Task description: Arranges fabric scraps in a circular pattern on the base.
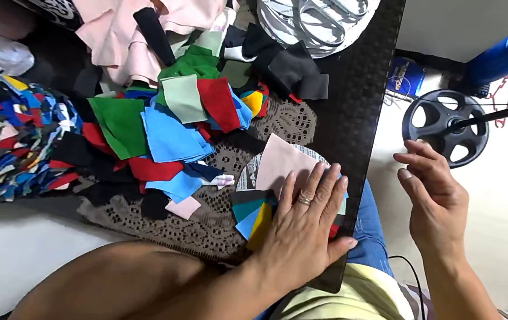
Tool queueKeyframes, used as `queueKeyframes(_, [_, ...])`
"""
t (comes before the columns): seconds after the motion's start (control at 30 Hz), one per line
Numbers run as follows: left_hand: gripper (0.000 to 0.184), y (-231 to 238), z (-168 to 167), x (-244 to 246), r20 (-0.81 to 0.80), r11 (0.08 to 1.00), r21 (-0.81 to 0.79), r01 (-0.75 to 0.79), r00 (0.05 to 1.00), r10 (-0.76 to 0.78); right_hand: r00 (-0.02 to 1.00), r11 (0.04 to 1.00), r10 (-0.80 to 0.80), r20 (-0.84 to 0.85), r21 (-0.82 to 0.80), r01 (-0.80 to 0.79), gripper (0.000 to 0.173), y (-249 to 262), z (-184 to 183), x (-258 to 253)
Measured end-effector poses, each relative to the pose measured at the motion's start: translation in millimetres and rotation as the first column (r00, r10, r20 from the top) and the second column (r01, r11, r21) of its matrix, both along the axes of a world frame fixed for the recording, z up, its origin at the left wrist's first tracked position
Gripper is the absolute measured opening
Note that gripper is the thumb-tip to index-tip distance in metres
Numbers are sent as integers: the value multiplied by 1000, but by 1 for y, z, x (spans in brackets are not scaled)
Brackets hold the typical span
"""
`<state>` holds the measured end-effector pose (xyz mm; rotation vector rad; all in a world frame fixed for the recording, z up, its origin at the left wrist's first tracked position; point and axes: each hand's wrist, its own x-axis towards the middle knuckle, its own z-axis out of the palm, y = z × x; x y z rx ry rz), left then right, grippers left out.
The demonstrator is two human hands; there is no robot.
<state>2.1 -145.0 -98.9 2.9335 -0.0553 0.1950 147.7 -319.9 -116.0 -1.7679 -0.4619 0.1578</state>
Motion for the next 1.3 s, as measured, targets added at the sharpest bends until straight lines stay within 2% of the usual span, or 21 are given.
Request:
queueKeyframes(0.1, [86,1,-2,0,-30,1000,21,-4,1000,4,1000,1000,2,-1,7,-2,20,2,-1,-3])
queueKeyframes(0.23, [81,7,7,1,25,996,-70,-54,998,56,1000,1000,1,14,10,-1,20,1,0,-3])
queueKeyframes(0.4, [80,14,6,5,59,991,-31,-130,990,132,998,999,30,53,24,-31,24,1,0,-3])
queueKeyframes(0.63, [85,43,6,5,-63,985,-84,152,985,-158,988,999,47,150,18,-50,24,8,6,-8])
queueKeyframes(0.83, [84,45,9,7,-94,977,-135,164,980,-177,882,989,149,448,-69,-132,22,44,12,-5])
queueKeyframes(0.93, [84,45,9,7,-89,977,-152,151,982,-166,857,975,214,469,-57,-213,22,72,17,0])
queueKeyframes(0.97, [82,43,9,6,-66,976,-160,151,984,-163,853,972,234,467,-89,-218,23,82,19,3])
queueKeyframes(1.03, [70,36,7,0,84,968,-181,175,983,-162,835,959,271,479,-208,-192,23,105,25,11])
queueKeyframes(1.13, [46,19,14,-8,329,931,-144,335,903,-275,800,919,336,497,-361,-161,21,145,38,28])
queueKeyframes(1.2, [33,12,18,-12,372,859,-143,491,831,-413,788,868,388,477,-477,-139,21,173,48,37])
queueKeyframes(1.3, [28,6,17,-20,346,783,-174,597,781,-519,814,768,440,380,-629,-121,31,206,55,47])
